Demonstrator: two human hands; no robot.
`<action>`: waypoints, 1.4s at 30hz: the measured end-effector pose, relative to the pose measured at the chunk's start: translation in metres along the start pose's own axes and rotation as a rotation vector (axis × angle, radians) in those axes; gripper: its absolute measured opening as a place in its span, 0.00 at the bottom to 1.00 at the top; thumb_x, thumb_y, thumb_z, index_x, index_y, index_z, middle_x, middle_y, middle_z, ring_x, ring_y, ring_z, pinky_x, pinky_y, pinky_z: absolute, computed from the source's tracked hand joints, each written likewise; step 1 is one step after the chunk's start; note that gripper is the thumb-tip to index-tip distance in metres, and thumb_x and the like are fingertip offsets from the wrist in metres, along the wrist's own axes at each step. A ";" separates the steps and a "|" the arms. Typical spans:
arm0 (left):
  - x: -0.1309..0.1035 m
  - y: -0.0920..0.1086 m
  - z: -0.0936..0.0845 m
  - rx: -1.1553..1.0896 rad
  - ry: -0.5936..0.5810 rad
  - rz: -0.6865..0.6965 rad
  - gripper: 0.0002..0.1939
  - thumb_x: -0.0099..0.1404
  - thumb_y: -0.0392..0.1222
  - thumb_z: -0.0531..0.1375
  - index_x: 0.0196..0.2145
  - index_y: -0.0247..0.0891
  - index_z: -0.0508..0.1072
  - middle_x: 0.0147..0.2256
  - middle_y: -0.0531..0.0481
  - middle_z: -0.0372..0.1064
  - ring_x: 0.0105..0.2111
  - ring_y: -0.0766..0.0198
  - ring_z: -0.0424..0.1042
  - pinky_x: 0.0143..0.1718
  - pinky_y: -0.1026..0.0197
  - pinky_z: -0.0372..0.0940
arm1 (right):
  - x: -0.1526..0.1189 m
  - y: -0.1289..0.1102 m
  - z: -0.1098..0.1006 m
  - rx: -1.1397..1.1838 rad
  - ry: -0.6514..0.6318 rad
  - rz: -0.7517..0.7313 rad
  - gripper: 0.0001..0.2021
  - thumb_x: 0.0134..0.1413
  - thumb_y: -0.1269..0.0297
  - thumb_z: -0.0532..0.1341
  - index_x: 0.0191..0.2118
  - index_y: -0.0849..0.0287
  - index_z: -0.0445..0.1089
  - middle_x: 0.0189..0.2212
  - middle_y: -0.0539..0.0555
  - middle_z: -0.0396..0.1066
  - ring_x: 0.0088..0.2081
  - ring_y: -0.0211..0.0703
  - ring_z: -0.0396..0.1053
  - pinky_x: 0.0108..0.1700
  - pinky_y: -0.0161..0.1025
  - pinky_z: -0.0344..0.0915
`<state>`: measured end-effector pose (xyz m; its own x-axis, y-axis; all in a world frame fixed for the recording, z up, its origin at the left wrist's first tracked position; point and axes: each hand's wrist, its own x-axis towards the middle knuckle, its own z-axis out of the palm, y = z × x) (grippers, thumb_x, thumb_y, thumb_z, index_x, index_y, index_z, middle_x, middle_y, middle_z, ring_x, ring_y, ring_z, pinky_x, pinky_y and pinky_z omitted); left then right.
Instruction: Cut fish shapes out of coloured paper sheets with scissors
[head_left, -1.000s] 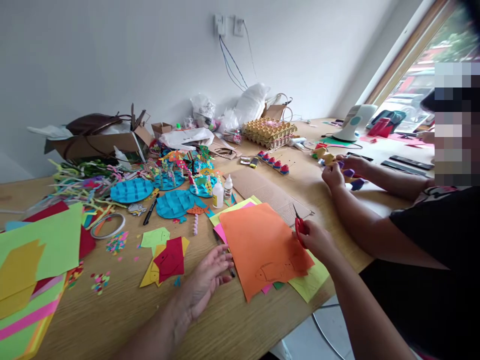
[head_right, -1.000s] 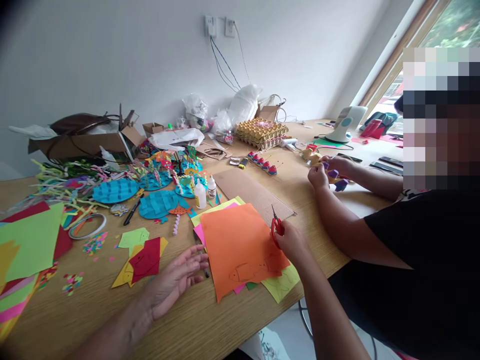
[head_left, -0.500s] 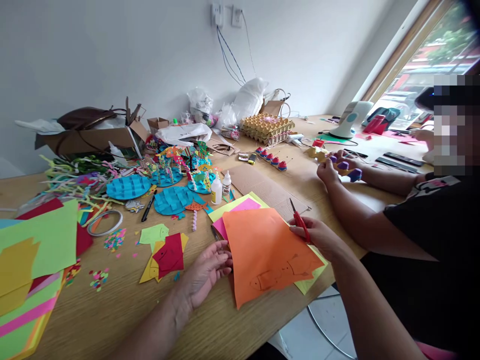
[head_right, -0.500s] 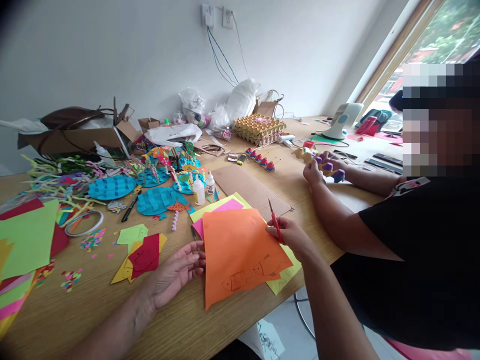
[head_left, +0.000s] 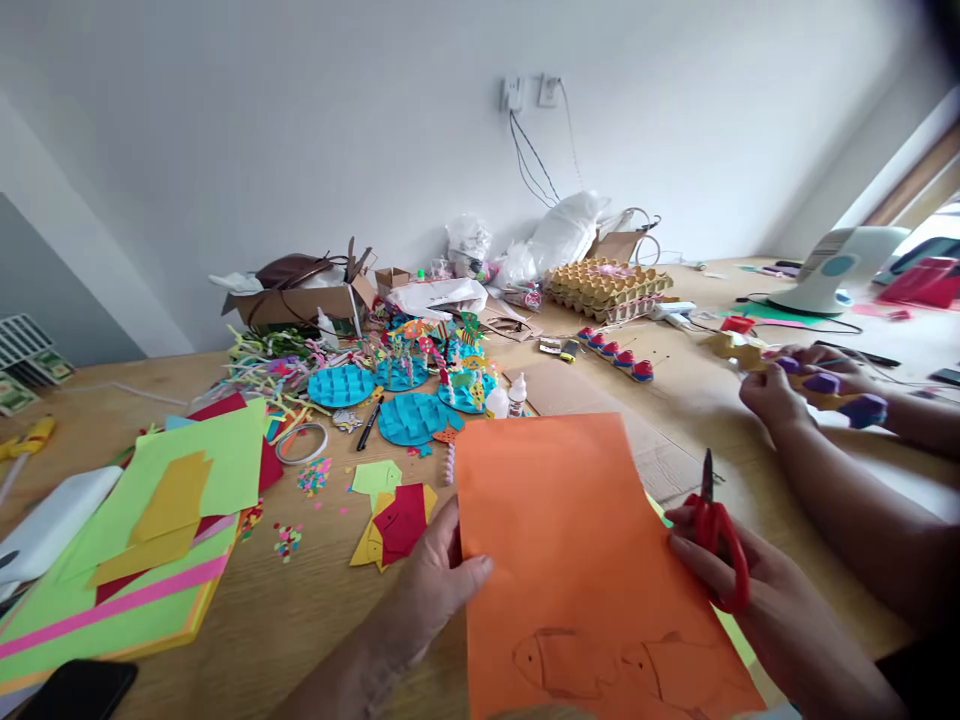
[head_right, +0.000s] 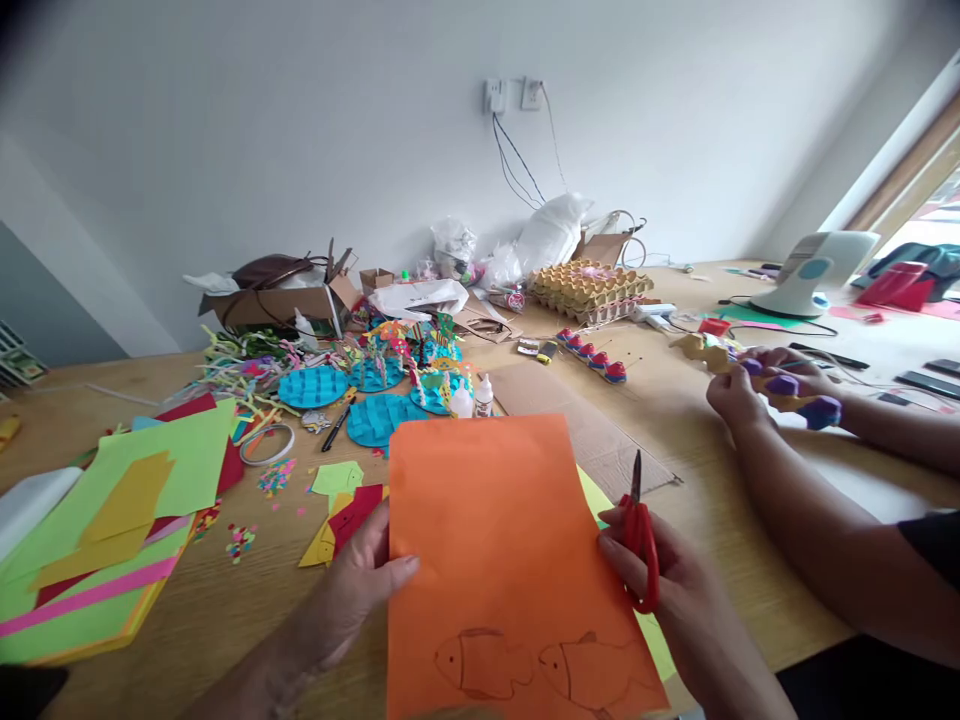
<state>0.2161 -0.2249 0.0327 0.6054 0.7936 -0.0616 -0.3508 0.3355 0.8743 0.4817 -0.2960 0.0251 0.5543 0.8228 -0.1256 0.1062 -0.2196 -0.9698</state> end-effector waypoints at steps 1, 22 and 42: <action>-0.003 0.007 -0.001 0.036 -0.007 0.014 0.23 0.55 0.32 0.59 0.49 0.45 0.65 0.47 0.49 0.68 0.47 0.56 0.66 0.46 0.57 0.61 | -0.001 0.001 0.005 0.043 -0.009 0.026 0.17 0.33 0.55 0.68 0.33 0.56 0.70 0.29 0.52 0.70 0.30 0.45 0.66 0.25 0.33 0.63; -0.052 0.062 -0.078 -0.168 0.235 0.149 0.31 0.50 0.69 0.51 0.42 0.47 0.73 0.39 0.46 0.74 0.41 0.50 0.71 0.37 0.54 0.67 | -0.026 -0.057 0.123 0.469 -0.362 -0.103 0.15 0.43 0.61 0.64 0.39 0.57 0.69 0.37 0.55 0.75 0.39 0.54 0.71 0.39 0.45 0.69; -0.056 0.059 -0.058 0.003 0.616 0.248 0.22 0.46 0.38 0.67 0.41 0.39 0.72 0.40 0.46 0.75 0.43 0.51 0.71 0.41 0.54 0.68 | -0.030 -0.032 0.194 0.512 -0.309 -0.248 0.08 0.47 0.61 0.64 0.31 0.57 0.65 0.23 0.46 0.65 0.24 0.36 0.60 0.25 0.32 0.59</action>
<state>0.1198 -0.2201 0.0600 -0.0124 0.9925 -0.1217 -0.4251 0.1049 0.8991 0.3013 -0.2117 0.0188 0.2927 0.9467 0.1346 -0.2488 0.2113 -0.9452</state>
